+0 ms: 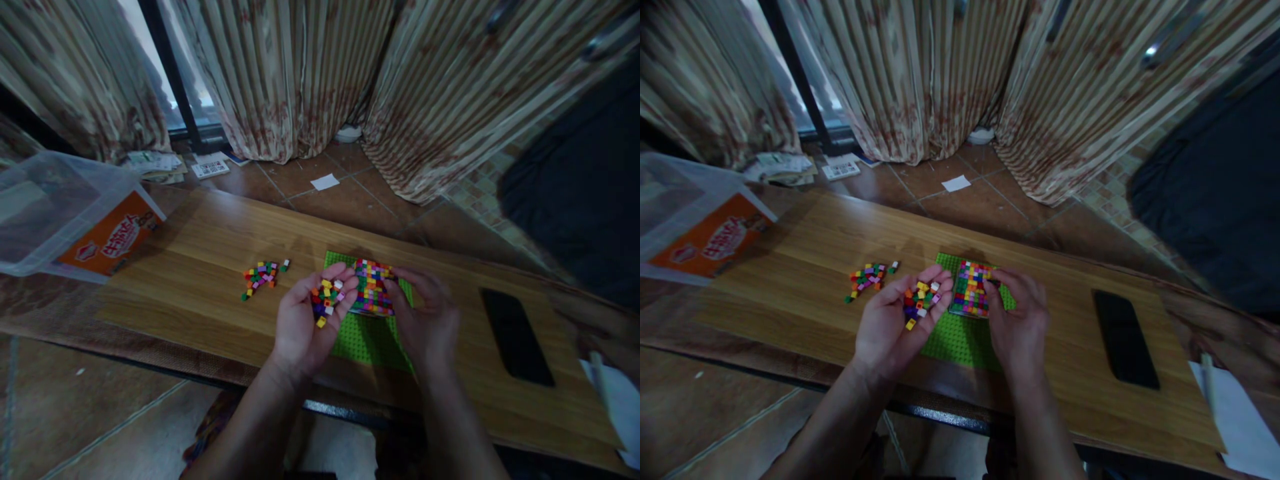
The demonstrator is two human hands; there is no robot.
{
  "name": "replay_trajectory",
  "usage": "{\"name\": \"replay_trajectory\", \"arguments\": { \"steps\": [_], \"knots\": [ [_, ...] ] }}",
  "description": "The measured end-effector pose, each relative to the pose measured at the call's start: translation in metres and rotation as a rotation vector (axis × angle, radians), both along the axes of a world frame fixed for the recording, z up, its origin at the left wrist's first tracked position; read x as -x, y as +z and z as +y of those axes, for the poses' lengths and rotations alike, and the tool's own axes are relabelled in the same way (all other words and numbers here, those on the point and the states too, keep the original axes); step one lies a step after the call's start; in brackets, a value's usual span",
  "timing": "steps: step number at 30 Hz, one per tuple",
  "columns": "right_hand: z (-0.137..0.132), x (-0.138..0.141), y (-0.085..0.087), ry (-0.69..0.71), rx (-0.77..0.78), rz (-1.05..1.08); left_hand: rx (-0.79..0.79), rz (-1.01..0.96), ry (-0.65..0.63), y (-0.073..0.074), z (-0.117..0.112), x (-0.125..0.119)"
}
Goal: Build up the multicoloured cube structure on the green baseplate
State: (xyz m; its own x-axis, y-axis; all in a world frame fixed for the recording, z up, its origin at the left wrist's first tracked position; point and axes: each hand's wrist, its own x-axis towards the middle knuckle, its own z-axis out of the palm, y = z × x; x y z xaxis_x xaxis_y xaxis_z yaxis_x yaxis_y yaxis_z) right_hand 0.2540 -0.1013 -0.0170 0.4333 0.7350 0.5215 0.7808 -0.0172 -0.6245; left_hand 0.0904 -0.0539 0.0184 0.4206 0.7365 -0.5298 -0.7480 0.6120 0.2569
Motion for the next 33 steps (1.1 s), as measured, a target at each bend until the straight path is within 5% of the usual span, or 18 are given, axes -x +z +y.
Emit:
{"name": "replay_trajectory", "arguments": {
  "steps": [8,17,24,27,30,33],
  "knots": [
    [0.009,-0.002,-0.018,-0.056,0.058,0.466,0.007,0.014,-0.002,0.001,0.000,0.000],
    [0.015,0.007,-0.005,-0.057,0.050,0.781,0.011,0.018,-0.015,0.001,0.000,0.000],
    [0.015,0.006,-0.009,-0.050,0.061,0.725,0.001,0.020,-0.010,0.003,-0.001,-0.001],
    [0.011,0.006,-0.008,-0.078,-0.050,0.604,-0.013,-0.004,-0.015,0.004,-0.002,-0.001],
    [0.003,0.015,0.004,-0.068,-0.177,0.397,-0.023,-0.016,-0.020,0.003,-0.002,-0.001],
    [-0.006,0.033,0.022,0.097,-0.161,0.301,-0.039,-0.037,-0.017,0.003,-0.003,-0.001]
  ]
}}
